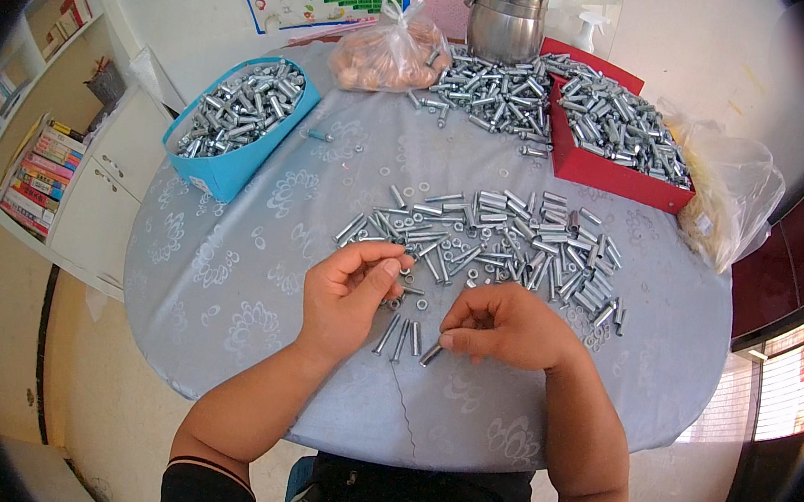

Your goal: The person sits at a table and repeatedly picks up metal bolts and washers, screwing the washers onto the bolts by hand. The person handles the fasteners one at a time, placing the assembled units back onto the table among a large pile of loose parts.

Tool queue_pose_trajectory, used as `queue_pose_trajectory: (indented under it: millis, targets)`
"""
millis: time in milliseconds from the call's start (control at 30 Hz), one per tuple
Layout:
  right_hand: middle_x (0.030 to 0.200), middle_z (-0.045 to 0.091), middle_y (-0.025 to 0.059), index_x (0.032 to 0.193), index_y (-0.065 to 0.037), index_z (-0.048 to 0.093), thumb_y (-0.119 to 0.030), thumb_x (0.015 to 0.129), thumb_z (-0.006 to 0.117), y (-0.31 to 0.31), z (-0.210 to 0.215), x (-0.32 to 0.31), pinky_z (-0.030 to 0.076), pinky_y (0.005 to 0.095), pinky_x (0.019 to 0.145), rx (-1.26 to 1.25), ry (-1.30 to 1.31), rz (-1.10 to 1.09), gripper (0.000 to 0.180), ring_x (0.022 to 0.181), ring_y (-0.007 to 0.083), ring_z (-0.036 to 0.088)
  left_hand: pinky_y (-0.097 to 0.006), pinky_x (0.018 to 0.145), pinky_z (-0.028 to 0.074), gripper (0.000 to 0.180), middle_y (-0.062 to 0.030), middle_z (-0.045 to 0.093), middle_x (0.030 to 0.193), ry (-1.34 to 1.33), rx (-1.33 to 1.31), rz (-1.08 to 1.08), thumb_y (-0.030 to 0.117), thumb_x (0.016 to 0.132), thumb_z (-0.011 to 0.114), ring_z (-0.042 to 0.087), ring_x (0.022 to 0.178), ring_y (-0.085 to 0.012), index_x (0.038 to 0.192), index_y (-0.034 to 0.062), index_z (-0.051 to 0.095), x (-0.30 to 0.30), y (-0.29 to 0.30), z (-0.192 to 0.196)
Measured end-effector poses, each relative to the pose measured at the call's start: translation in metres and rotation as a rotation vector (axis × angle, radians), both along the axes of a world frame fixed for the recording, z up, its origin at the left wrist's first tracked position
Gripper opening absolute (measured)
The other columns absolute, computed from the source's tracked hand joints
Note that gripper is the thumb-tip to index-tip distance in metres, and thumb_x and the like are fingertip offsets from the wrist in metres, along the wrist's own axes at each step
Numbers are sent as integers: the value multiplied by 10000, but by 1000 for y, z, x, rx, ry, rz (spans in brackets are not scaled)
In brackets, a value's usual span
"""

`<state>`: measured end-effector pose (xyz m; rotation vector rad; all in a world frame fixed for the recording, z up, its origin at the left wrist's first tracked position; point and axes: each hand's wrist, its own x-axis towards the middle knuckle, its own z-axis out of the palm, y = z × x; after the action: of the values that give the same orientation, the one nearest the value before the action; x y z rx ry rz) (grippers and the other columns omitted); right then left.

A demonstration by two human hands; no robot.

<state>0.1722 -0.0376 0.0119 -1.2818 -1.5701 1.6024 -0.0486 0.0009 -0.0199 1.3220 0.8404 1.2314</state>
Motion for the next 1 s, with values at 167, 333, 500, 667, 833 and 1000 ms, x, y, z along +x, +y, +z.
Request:
queue_pose_trajectory:
  millis: [167,333,500,667,833,1000]
  targets:
    - [1293,566,180,1310,21,501,-187,971,563,23,4,-1,470,331,979,411,814,-742,403,1184,236,569,-246,650,517,155,-103,703,965,-4,0,1,47,934,584,618,712,-108,1063,-10,648,2,-1,0]
    - [1370,502,183,1368,45,428,-156,1005,480,18,-13,0,377,377,1079,461,574,-645,418,1293,270,469,-245,646,515,150,-102,702,945,-22,-6,7,45,932,584,615,707,-110,1055,-12,649,3,0,-1]
    - [1170,633,155,1186,51,576,-168,996,508,21,-16,7,491,330,951,401,554,-795,297,1104,234,615,-237,664,510,145,-101,700,952,14,28,63,42,933,578,614,722,-104,1044,-16,652,0,2,3]
    - [975,683,116,1035,29,626,-157,978,534,19,-19,7,533,293,800,354,494,-888,216,884,186,668,-293,762,491,131,-87,699,972,293,210,88,22,864,622,617,849,-166,981,21,683,-9,10,1]
    - [881,690,79,966,4,645,-154,961,558,18,-20,9,505,249,668,338,389,-903,181,740,124,635,-383,874,442,185,-73,667,994,840,614,16,23,720,652,555,984,-290,889,74,708,-12,13,4]
    - [844,686,47,937,-5,651,-160,950,577,17,-16,9,461,232,612,324,269,-878,172,675,93,584,-383,875,439,190,-79,638,973,1022,651,-3,50,704,637,531,971,-293,881,64,705,-15,11,11]
